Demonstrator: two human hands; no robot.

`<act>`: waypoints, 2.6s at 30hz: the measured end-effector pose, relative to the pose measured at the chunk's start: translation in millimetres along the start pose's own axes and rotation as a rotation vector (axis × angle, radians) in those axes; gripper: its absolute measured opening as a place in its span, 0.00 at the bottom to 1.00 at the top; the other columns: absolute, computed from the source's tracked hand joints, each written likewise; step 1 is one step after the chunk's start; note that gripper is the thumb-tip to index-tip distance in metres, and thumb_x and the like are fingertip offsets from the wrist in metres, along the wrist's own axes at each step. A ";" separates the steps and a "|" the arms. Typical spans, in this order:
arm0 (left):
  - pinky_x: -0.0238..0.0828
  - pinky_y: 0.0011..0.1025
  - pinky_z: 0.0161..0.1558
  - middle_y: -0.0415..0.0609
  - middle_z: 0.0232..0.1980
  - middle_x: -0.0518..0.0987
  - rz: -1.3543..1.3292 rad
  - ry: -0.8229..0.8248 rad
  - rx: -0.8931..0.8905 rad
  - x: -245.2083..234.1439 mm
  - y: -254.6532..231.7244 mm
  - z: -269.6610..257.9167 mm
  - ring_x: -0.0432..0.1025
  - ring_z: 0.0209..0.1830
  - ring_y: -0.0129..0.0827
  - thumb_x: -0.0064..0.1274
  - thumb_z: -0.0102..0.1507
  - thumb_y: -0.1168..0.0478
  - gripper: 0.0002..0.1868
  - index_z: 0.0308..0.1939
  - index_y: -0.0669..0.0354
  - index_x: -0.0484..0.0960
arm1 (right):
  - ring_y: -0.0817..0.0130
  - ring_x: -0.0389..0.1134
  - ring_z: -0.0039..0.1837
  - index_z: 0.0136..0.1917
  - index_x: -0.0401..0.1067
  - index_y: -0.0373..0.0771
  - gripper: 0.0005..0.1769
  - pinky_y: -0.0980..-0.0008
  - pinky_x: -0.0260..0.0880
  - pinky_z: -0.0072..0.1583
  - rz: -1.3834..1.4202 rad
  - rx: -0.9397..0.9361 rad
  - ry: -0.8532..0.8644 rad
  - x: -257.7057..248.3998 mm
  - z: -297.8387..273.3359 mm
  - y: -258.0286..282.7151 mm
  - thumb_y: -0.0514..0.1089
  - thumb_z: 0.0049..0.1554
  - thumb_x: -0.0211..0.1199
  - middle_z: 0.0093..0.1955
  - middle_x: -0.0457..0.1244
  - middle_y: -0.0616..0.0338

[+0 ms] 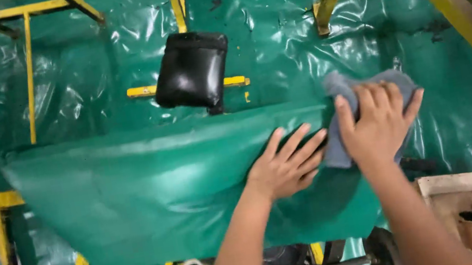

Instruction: The recorder uses a blue cloth to wipe down various gym equipment, including weight plates, benches, and machines.

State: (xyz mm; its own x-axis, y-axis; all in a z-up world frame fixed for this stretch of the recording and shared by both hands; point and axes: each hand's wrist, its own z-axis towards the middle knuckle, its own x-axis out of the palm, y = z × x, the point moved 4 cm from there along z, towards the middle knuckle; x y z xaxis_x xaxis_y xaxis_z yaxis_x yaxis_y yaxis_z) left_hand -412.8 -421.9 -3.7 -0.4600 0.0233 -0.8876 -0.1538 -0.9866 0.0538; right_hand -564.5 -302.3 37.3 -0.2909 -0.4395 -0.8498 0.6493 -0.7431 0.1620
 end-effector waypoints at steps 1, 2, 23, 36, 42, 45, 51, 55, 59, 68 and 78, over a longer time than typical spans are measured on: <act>0.49 0.56 0.76 0.38 0.82 0.61 -0.002 -0.007 -0.007 1.6 -3.8 -0.7 0.53 0.82 0.40 0.51 0.68 0.42 0.26 0.69 0.40 0.76 | 0.56 0.62 0.75 0.59 0.77 0.42 0.21 0.35 0.35 0.81 -0.005 -0.009 0.000 -3.5 -0.9 6.9 0.60 0.71 0.59 0.62 0.68 0.58; 0.49 0.57 0.77 0.39 0.80 0.64 -0.040 0.010 -0.011 3.5 -4.0 -2.3 0.53 0.82 0.41 0.51 0.67 0.43 0.24 0.65 0.41 0.78 | 0.56 0.62 0.75 0.60 0.78 0.42 0.20 0.35 0.35 0.80 0.057 -0.017 0.020 -3.8 1.5 17.1 0.60 0.71 0.58 0.63 0.68 0.58; 0.59 0.52 0.68 0.49 0.61 0.79 -0.184 -0.342 -0.915 -193.0 291.6 -453.6 0.70 0.64 0.48 0.55 0.62 0.60 0.12 0.50 0.53 0.82 | 0.50 0.55 0.78 0.74 0.68 0.61 0.27 0.38 0.39 0.77 0.213 -0.485 0.226 52.1 -36.9 578.7 0.60 0.61 0.56 0.78 0.58 0.59; 0.57 0.41 0.72 0.61 0.70 0.72 -0.792 -0.528 -1.521 -113.5 215.3 -545.6 0.66 0.72 0.53 0.35 0.73 0.45 0.31 0.68 0.66 0.71 | 0.54 0.49 0.78 0.82 0.55 0.47 0.37 0.37 0.33 0.72 -0.176 -0.946 0.440 102.9 -246.9 593.4 0.53 0.62 0.52 0.81 0.53 0.51; 0.48 0.49 0.74 0.65 0.78 0.60 -0.474 -0.245 -1.294 -143.4 130.2 -517.2 0.54 0.78 0.60 0.40 0.72 0.46 0.34 0.75 0.66 0.60 | 0.65 0.44 0.83 0.82 0.52 0.59 0.40 0.41 0.43 0.74 0.173 -1.117 0.404 126.2 -361.3 463.4 0.52 0.58 0.54 0.82 0.50 0.67; 0.41 0.57 0.77 0.61 0.81 0.56 -0.332 -0.124 -1.001 -141.4 88.5 -447.1 0.47 0.82 0.63 0.43 0.71 0.46 0.34 0.77 0.60 0.60 | 0.64 0.43 0.81 0.81 0.53 0.62 0.43 0.36 0.45 0.70 0.044 -0.924 0.549 106.3 -318.4 377.2 0.54 0.53 0.58 0.82 0.48 0.66; 0.37 0.68 0.77 0.55 0.83 0.55 -0.285 -0.050 -0.556 -95.6 19.2 -263.0 0.49 0.83 0.58 0.44 0.71 0.41 0.34 0.78 0.46 0.63 | 0.54 0.50 0.81 0.65 0.69 0.55 0.26 0.23 0.36 0.75 0.153 -0.561 0.233 86.6 -252.2 223.3 0.63 0.56 0.58 0.71 0.59 0.64; 0.37 0.68 0.79 0.54 0.84 0.54 -0.259 -0.063 -0.424 -66.5 -11.4 -151.6 0.50 0.85 0.53 0.44 0.71 0.39 0.35 0.79 0.46 0.62 | 0.49 0.48 0.84 0.69 0.69 0.51 0.27 0.25 0.32 0.78 0.195 -0.433 -0.044 56.8 -209.8 135.0 0.62 0.61 0.57 0.74 0.59 0.57; 0.36 0.67 0.80 0.55 0.85 0.51 -0.168 0.047 -0.173 -22.1 -44.1 -60.3 0.46 0.86 0.49 0.43 0.70 0.36 0.39 0.81 0.47 0.58 | 0.50 0.48 0.85 0.76 0.68 0.44 0.33 0.28 0.32 0.79 -0.010 -0.166 0.070 38.7 -188.7 55.4 0.59 0.62 0.55 0.79 0.57 0.56; 0.32 0.66 0.78 0.62 0.84 0.50 -0.167 0.109 0.058 25.6 -66.1 53.9 0.45 0.85 0.52 0.42 0.69 0.32 0.41 0.82 0.46 0.59 | 0.44 0.45 0.85 0.76 0.65 0.46 0.33 0.31 0.35 0.80 0.171 0.053 -0.050 22.3 -142.5 -29.5 0.59 0.62 0.53 0.82 0.52 0.49; 0.29 0.64 0.77 0.35 0.82 0.64 0.009 0.062 0.469 24.2 -74.2 46.1 0.54 0.83 0.39 0.42 0.73 0.32 0.32 0.79 0.31 0.71 | 0.43 0.55 0.82 0.78 0.60 0.31 0.38 0.41 0.48 0.80 0.470 0.666 -0.249 28.8 -212.9 -39.3 0.59 0.65 0.53 0.80 0.56 0.43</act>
State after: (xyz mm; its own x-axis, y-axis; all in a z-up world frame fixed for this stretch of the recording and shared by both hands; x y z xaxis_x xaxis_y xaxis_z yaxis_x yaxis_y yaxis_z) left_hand -452.8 -340.7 -8.1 -0.4121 -0.0083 -0.9111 -0.5354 -0.8069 0.2496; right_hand -448.8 -178.2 -100.3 -0.2914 -0.8165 -0.4983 0.2145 -0.5634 0.7978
